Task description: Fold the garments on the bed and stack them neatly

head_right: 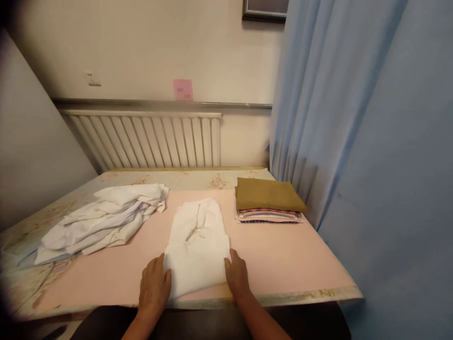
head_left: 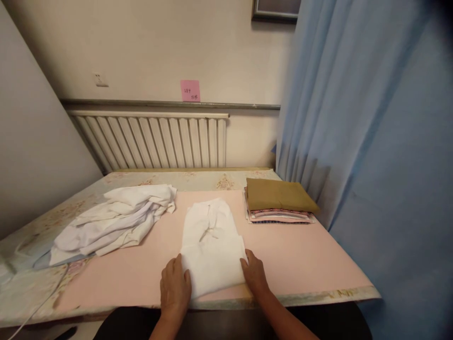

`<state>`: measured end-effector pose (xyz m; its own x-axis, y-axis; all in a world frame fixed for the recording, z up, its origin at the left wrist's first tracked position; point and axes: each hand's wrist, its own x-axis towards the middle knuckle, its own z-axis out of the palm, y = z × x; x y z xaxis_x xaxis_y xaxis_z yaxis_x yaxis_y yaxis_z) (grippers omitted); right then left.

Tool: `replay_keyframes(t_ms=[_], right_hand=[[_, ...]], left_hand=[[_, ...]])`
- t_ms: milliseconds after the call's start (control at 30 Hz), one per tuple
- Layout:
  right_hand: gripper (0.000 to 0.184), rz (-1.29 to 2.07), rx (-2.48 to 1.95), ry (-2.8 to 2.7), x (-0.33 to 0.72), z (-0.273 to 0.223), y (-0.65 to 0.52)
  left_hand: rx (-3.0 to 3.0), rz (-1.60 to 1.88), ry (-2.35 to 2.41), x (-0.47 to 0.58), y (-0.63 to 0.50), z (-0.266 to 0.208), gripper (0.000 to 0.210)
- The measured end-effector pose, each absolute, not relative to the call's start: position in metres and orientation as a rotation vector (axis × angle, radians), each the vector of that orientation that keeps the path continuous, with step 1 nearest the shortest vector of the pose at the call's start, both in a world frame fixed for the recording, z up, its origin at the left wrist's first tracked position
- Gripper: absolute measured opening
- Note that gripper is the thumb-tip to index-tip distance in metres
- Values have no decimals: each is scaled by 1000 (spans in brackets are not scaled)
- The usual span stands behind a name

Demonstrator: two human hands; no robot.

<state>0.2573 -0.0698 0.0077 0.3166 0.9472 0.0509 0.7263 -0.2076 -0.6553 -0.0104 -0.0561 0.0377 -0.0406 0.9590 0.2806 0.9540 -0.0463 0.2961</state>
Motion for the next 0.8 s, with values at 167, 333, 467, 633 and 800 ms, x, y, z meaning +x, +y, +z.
replay_keyframes(t_ms=[167, 333, 467, 633, 800], right_hand=[[35, 505, -1966, -1457, 257, 9, -71], [34, 513, -1955, -1460, 257, 10, -72], [34, 529, -1960, -1461, 257, 12, -72], [36, 524, -1956, -1461, 257, 11, -73], [37, 532, -1939, -1449, 257, 12, -74]], left_hand=[[2471, 780, 1836, 23, -40, 28, 47], [2596, 564, 1667, 44, -24, 17, 47], [2648, 418, 1667, 44, -20, 7, 48], [2677, 438, 1655, 35, -21, -3, 50], [2672, 457, 1644, 34, -23, -2, 50]])
